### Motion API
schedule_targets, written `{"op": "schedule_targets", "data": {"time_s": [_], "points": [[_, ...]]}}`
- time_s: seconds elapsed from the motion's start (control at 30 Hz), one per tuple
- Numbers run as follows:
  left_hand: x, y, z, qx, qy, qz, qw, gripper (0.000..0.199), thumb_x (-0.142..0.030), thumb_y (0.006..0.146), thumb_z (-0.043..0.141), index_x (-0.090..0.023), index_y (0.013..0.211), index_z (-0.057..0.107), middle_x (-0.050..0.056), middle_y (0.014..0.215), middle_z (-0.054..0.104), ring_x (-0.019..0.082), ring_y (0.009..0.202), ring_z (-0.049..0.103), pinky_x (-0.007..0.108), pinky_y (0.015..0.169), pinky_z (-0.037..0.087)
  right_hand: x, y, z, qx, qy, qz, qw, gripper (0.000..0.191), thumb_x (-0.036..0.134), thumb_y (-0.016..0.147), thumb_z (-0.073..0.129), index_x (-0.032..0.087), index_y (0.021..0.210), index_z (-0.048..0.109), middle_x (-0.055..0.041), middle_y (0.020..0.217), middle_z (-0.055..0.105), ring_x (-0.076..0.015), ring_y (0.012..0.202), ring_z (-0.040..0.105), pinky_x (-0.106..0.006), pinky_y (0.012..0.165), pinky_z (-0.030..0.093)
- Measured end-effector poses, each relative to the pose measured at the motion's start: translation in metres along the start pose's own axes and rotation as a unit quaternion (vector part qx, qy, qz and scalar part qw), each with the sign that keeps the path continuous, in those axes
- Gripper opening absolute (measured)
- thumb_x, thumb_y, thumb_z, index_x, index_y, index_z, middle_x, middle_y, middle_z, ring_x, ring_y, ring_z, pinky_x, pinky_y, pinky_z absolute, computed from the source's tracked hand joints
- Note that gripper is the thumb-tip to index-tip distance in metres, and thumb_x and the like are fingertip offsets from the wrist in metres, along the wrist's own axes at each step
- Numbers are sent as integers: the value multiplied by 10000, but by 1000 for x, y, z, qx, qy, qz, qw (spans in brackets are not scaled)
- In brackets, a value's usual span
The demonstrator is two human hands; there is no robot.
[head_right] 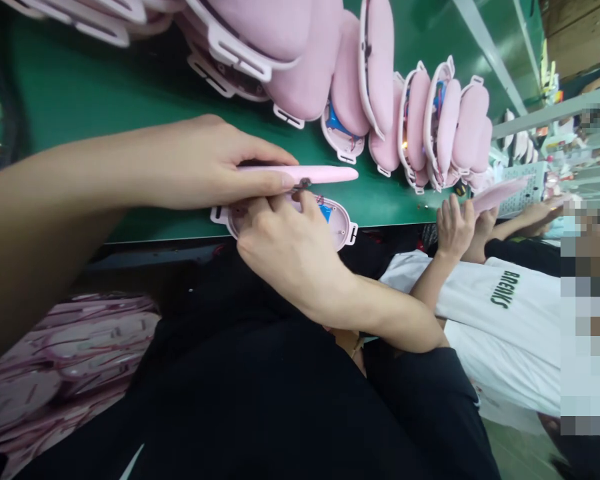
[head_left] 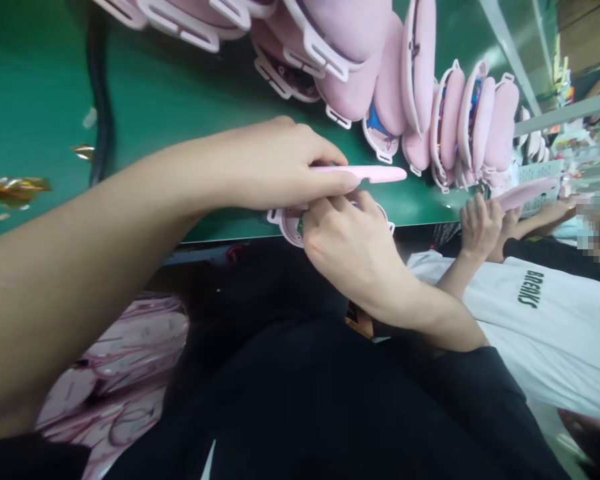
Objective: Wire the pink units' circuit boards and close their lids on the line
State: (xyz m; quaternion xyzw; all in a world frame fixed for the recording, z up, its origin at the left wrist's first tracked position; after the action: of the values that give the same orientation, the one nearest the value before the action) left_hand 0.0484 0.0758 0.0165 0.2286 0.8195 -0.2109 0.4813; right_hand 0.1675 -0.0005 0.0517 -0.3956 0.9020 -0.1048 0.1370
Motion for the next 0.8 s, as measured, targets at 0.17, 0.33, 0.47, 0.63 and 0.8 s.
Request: {"op": "schedule_targets", "data": {"time_s": [0.17,0.33,0.47,0.63,0.8], "points": [[-4,-5,2,22,47,-64,997,521,-648,948,525,-329,1232,824,13,889,798,230,714,666,339,646,437,3,-14,16,-41,14,42,998,388,81,1098,391,156,1269,731,-170,1331,724,-304,1209,641,-472,1035,482],[-2,-5,3,17,89,-49,995,689,-816,925,415,-363,1271,804,-7,963,813,235,783,655,360,697,421,-30,-48,31,-203,142,77,966,259,257,1139,504,209,1147,758,-113,1264,750,-244,1209,662,-404,1038,508],[-2,-5,-3,-38,122,-38,991,745,-848,923,391,-359,1293,814,1,869,781,221,759,598,366,727,384,-71,-58,39,-247,203,190,928,295,289,1139,521,167,1315,724,-91,1084,741,-210,1011,667,-365,969,544],[-3,-9,-7,-100,210,-8,972,692,-707,997,343,-326,1363,791,47,909,774,236,806,627,358,751,393,-87,-36,38,-85,198,150,965,340,189,1113,478,147,1315,748,-129,1198,735,-245,1105,661,-376,1022,524],[0,-10,-7,-108,239,3,965,567,-629,1013,427,-348,1333,799,52,1075,817,264,857,666,368,760,409,-86,-24,27,-109,228,138,958,400,107,1065,453,150,1369,710,-124,1338,723,-234,1211,663,-339,1031,519]]}}
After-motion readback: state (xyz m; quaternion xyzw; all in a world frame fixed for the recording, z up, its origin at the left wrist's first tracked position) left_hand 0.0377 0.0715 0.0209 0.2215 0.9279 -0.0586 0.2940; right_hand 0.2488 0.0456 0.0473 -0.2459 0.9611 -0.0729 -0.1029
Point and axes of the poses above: each hand's wrist, its own y-axis towards the middle knuckle, its own z-axis out of the palm, x = y × z, the point moved 4 cm from there along y, towards the middle knuckle
